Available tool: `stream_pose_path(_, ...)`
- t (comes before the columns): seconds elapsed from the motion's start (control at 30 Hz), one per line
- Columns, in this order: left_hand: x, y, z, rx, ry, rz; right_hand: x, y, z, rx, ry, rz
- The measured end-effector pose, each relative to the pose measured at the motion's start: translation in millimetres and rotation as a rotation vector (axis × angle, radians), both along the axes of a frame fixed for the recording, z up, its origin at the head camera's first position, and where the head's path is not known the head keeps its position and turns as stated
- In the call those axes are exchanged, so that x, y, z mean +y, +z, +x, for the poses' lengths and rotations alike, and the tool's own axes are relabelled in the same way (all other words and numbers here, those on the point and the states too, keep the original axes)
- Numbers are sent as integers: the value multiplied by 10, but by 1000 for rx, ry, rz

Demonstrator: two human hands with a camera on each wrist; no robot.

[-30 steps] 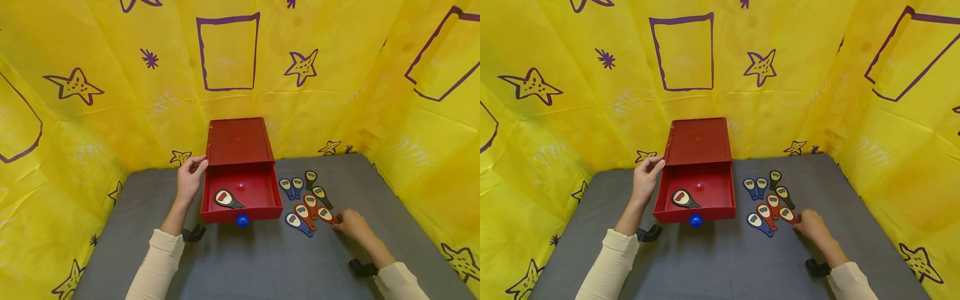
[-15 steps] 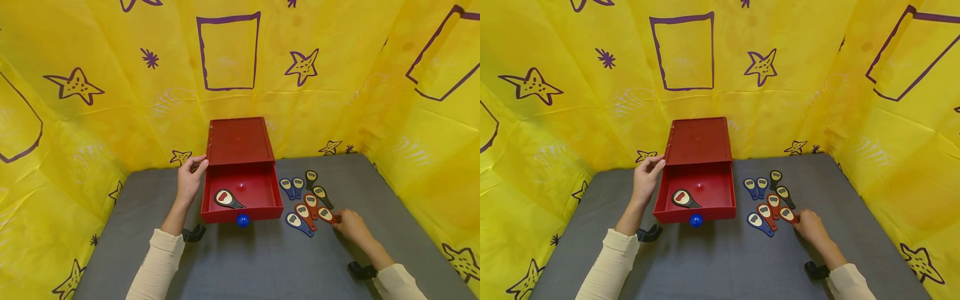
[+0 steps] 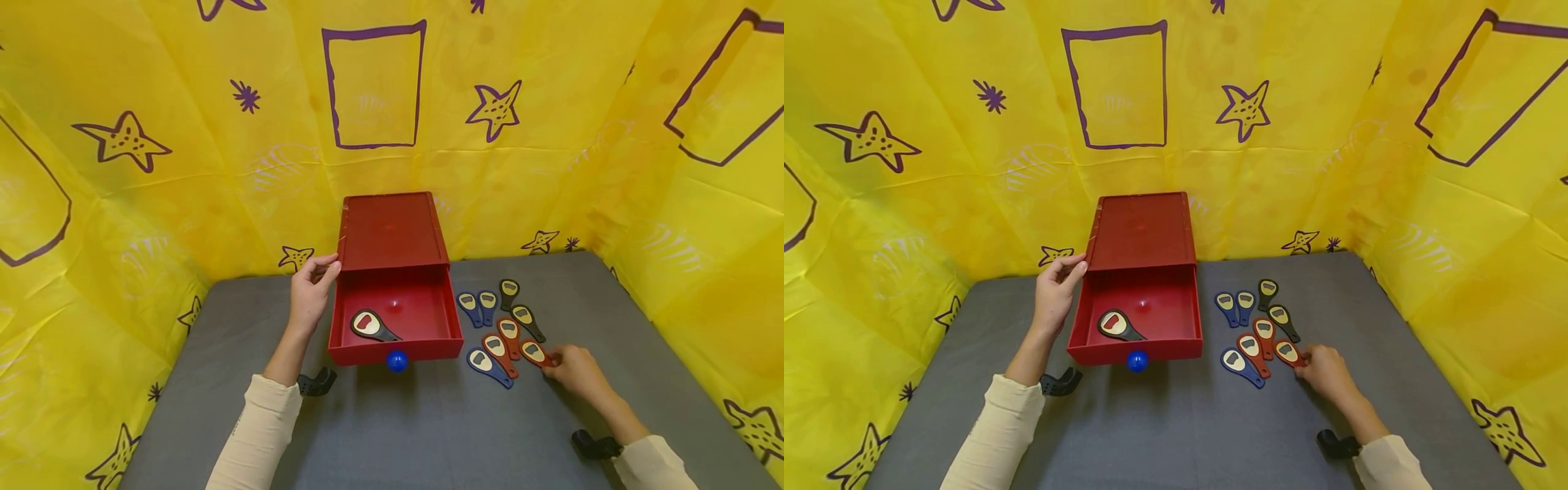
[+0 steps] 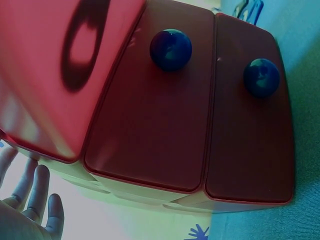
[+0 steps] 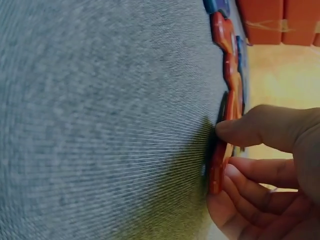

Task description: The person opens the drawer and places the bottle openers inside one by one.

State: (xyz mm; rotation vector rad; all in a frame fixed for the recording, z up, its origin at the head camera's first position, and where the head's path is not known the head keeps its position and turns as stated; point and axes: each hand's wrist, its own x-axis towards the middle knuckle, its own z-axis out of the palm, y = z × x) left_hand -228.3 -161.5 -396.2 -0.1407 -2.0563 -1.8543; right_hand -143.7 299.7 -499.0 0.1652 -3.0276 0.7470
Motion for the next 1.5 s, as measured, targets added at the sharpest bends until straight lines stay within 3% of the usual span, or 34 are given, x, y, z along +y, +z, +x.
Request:
stream_pose_path(0.33, 11, 0, 2, 9, 2, -9, 61, 104, 18, -107, -66, -103)
stream_pose_path(0.63, 8, -7, -2, 8, 17, -1, 72, 212, -46, -114, -74, -149)
stream_pose_path(0.77, 17, 42, 22, 16, 26, -13, 55, 324, -95, -110, -61, -176)
stream_pose_path(1.0, 102, 273, 187, 61, 28, -39, 4, 520, -175, -80, -53, -207)
stream_pose_path(1.5, 90, 296, 216, 47, 8, -77, -157, 1032, -411, -17, 28, -188)
